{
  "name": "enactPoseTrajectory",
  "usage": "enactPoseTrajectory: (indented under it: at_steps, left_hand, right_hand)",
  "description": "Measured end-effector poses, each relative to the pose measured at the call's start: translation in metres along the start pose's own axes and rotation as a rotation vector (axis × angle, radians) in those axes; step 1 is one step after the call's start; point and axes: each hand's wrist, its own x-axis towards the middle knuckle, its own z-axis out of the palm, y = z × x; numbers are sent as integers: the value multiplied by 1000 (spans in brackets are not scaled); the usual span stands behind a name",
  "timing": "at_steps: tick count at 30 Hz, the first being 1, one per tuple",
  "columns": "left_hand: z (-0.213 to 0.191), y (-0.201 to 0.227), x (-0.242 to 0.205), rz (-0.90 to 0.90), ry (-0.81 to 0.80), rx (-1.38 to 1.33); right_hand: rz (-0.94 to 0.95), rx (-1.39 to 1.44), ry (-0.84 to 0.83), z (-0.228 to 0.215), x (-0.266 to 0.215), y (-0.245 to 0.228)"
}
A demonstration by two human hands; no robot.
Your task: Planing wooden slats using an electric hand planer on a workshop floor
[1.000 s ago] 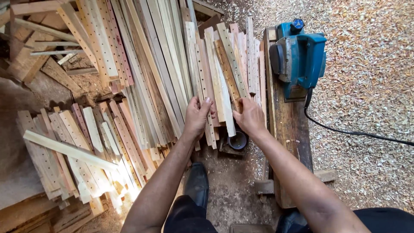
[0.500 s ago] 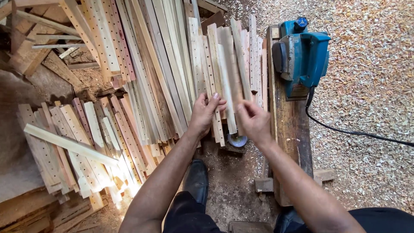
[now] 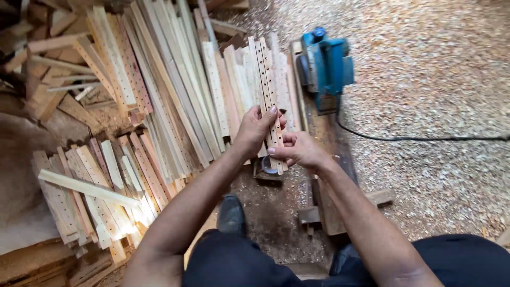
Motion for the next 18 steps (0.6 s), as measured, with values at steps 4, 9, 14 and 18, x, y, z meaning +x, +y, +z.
enactPoseTrajectory:
  at_steps: [4,9,14,18]
  left_hand:
    - [47,39,-16,-31,-86,184]
    - [101,63,-38,-102,-185,387]
    - [153,62,-66,-84,-204,423]
    - [175,53,-68,-81,-118,716]
  right_hand:
    - [-74,61,17,-9,-63,-41]
    - [-179,41,54,-42,-120,-43]
    - [-223,40,62,-66,-176,-49]
    - [-204,-49,129,-77,-184,-40]
